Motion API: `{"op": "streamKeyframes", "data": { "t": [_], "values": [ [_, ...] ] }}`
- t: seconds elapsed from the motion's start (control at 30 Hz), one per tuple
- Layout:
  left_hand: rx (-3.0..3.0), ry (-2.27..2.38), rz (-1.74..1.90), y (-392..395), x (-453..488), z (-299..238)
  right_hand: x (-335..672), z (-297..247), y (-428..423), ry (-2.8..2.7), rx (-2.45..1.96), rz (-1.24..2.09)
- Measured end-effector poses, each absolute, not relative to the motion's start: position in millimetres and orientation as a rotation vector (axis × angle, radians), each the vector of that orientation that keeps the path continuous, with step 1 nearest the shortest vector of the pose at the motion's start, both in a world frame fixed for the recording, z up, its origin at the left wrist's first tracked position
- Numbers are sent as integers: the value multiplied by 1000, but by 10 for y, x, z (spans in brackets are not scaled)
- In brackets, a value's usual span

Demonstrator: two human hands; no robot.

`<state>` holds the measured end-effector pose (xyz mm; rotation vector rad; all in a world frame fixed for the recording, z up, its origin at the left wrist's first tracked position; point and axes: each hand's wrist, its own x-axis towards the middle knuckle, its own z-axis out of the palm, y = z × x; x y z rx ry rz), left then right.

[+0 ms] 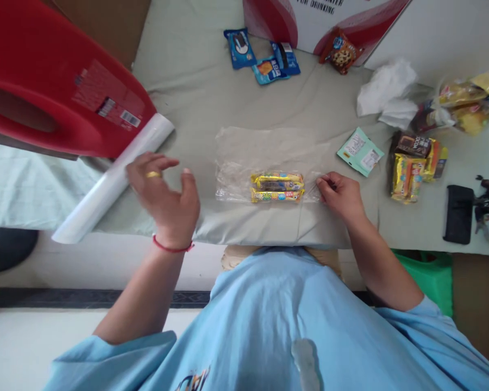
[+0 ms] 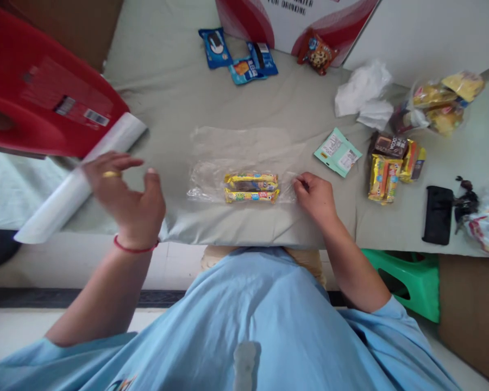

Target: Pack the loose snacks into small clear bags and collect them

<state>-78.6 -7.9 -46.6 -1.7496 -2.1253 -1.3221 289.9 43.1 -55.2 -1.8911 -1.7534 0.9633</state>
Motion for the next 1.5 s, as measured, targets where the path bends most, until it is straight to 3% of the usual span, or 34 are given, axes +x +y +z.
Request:
{"op": "streamKeyframes", "data": {
  "t": [0.07,0.2,0.3,0.47,0.63,0.77,0.9,1.1,1.2,1.5],
  "values": [
    [-1731,-1909,-1306,-311,-642,-295,2887,-549,427,-1758,-1890,949],
    [-2358,-1556,-1302,-614,-75,-201,2857,-521,444,-1773,-1883,954],
    [-2657,-1673,-1053,-491,333,-401,2856,-517,460,-1793,-1891,962],
    [-2680,-2026,-786,-129,497,-749,3128,-563,492,-1793,-1933,966],
    [-2739,-2002,-852,-120,427,-792,3468,-380,707,-1768,-1960,665],
    [-2739,-2027,-892,-139,425,-770,3127,-175,1114,-2035,-1655,513],
    [-2744,-2047,-926,-135,417,-766,2437,-331,1574,-2371,-1351,509],
    [-2753,-2019,-977,-146,396,-819,1890,-596,1945,-2619,-1432,653],
    [-2745,-2013,-1003,-149,390,-856,1898,-527,1994,-2648,-1418,822],
    [-2697,-2046,-1052,-135,421,-893,2054,-113,1645,-2606,-1052,741]
  ]
}}
